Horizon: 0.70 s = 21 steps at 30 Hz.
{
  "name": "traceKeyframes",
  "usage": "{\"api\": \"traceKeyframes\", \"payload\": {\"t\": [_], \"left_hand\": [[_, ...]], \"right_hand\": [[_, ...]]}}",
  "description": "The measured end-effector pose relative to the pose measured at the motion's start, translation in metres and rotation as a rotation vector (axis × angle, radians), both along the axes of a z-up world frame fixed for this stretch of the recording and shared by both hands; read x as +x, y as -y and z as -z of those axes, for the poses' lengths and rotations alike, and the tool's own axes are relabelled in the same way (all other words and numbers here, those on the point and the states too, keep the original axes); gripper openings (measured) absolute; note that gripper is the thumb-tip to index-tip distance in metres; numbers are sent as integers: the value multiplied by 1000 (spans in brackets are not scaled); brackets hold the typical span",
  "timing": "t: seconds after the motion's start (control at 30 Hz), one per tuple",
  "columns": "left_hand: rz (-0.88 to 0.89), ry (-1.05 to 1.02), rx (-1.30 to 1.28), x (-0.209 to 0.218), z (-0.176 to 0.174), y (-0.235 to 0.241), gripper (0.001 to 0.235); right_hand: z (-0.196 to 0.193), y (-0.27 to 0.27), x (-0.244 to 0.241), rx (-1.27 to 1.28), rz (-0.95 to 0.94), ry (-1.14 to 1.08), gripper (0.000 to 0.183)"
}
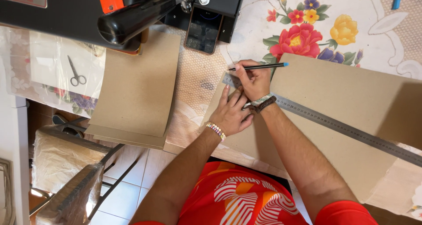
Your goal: The person measures and marks lines on a piece of cardboard using a metal ruler and a pen. They repeatedly reposition the ruler to draw straight lines across the cardboard surface on a table.
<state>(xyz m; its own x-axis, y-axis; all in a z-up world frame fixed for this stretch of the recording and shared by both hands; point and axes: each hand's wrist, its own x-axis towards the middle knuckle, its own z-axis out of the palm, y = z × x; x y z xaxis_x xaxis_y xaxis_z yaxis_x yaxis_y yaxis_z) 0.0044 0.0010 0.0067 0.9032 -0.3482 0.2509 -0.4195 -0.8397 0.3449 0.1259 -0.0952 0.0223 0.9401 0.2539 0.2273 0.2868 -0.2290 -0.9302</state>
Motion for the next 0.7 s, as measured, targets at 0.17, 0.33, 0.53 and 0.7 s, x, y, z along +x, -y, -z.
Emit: {"api": "traceKeyframes", "payload": {"t": [0.17,0.33,0.53,0.7], "left_hand": [[35,-21,21,4,-11,-8,35],[91,66,8,-3,2,-7,51],[127,-123,-1,10,7,6,31],[53,-430,114,80,-13,50,13]], "right_hand": [[-50,58,-32,-176,183,35,16],[-47,216,-89,-435,267,190,14],[-32,361,-133,-931,241,128,27],[-48,375,-121,-1073,121,-255,35]]}}
